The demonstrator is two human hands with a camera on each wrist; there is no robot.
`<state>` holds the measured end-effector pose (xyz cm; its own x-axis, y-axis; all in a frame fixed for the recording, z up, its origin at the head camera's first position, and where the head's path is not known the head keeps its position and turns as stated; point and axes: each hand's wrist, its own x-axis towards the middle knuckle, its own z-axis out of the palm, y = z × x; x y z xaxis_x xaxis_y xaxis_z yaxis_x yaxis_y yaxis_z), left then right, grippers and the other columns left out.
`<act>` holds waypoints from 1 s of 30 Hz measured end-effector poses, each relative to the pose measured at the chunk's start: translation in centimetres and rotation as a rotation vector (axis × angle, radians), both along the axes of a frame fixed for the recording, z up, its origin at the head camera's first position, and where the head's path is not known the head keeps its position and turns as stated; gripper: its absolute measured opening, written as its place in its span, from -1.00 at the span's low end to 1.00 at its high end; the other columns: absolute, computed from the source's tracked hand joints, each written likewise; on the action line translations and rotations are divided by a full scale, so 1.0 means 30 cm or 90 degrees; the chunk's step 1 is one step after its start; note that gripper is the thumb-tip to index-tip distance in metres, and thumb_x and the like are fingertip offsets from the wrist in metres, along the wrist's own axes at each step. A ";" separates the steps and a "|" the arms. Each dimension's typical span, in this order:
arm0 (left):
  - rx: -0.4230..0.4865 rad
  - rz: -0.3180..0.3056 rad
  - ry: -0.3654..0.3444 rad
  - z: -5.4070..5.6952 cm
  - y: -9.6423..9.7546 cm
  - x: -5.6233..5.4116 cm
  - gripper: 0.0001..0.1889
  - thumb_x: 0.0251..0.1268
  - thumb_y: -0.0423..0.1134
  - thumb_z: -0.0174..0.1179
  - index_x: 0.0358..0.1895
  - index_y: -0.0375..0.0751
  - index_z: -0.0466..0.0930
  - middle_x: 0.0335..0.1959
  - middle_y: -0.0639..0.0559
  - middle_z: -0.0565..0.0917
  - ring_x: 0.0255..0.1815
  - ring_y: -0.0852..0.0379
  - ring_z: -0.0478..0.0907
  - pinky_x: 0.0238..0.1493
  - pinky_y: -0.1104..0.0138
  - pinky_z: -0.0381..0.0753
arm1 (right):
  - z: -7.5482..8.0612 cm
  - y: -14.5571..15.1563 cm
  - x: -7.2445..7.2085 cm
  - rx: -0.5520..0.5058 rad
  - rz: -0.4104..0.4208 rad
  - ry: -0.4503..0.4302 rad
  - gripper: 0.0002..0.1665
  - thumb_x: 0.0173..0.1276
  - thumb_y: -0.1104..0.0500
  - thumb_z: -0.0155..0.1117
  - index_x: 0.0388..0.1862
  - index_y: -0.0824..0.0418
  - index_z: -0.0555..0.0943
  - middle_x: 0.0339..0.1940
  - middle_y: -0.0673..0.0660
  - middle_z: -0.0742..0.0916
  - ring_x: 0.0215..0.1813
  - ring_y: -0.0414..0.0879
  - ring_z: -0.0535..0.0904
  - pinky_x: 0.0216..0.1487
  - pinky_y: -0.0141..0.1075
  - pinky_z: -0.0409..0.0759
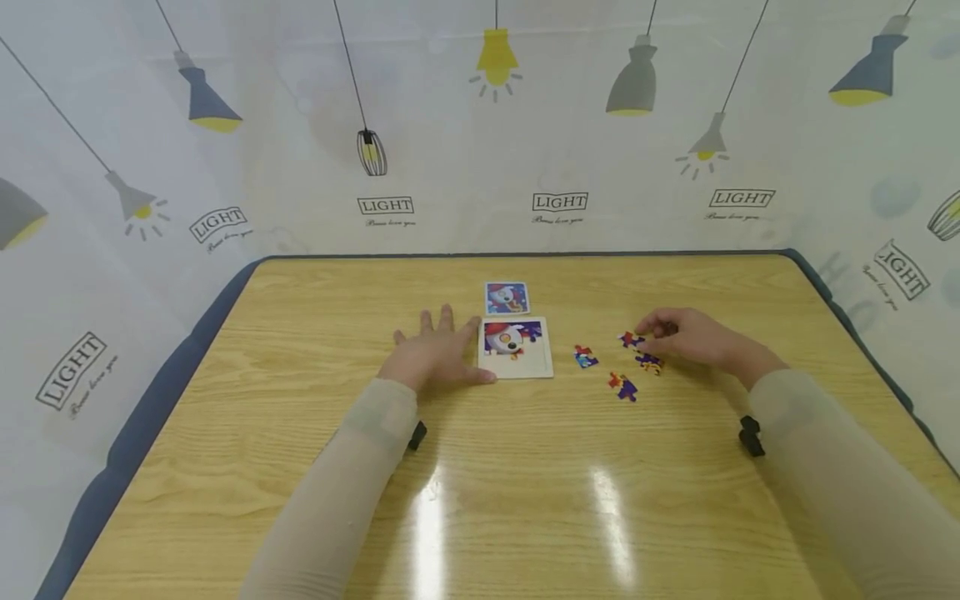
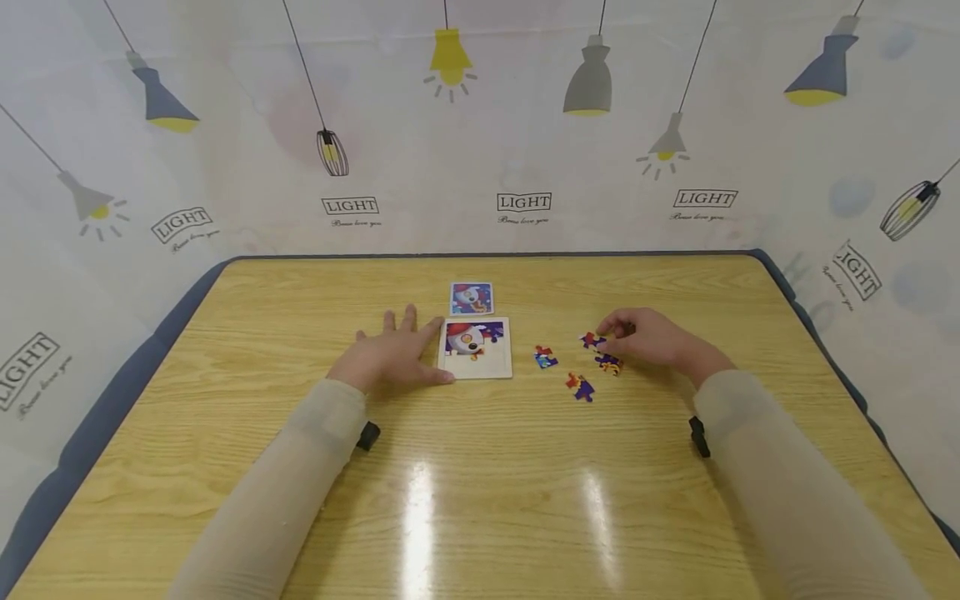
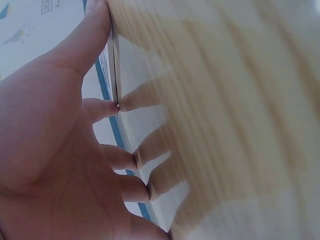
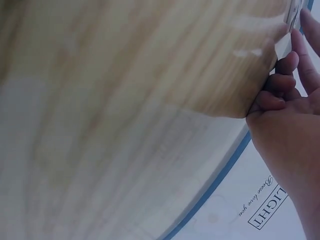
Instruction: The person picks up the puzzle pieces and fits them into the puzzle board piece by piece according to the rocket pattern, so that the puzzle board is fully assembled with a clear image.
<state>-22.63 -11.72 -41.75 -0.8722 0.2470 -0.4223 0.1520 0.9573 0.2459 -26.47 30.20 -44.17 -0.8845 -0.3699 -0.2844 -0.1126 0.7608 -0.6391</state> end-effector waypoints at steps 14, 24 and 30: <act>0.001 0.005 0.000 -0.005 -0.005 -0.010 0.16 0.25 0.57 0.21 0.78 0.30 -0.17 0.80 -0.26 -0.36 0.78 -0.46 -0.43 0.54 -0.63 -0.28 | 0.002 0.000 -0.005 0.005 -0.012 0.015 -0.56 0.65 0.01 0.22 0.38 0.14 0.61 0.03 0.15 0.62 0.03 -0.01 0.48 0.04 -0.21 0.49; 0.007 0.007 -0.007 -0.013 -0.007 -0.019 0.16 0.24 0.58 0.21 0.78 0.31 -0.17 0.80 -0.26 -0.37 0.77 -0.46 -0.46 0.54 -0.63 -0.32 | -0.002 0.012 -0.004 -0.007 -0.022 0.008 -0.50 0.53 -0.04 0.40 0.33 0.13 0.62 -0.02 0.11 0.58 0.00 -0.02 0.43 -0.03 -0.25 0.46; 0.009 0.008 -0.009 -0.017 -0.005 -0.014 0.16 0.24 0.58 0.21 0.78 0.31 -0.17 0.80 -0.25 -0.38 0.77 -0.45 -0.47 0.54 -0.62 -0.32 | -0.009 0.013 -0.001 -0.005 -0.032 0.011 -0.51 0.51 -0.05 0.43 0.31 0.09 0.65 -0.03 0.10 0.59 -0.04 -0.02 0.43 -0.08 -0.25 0.46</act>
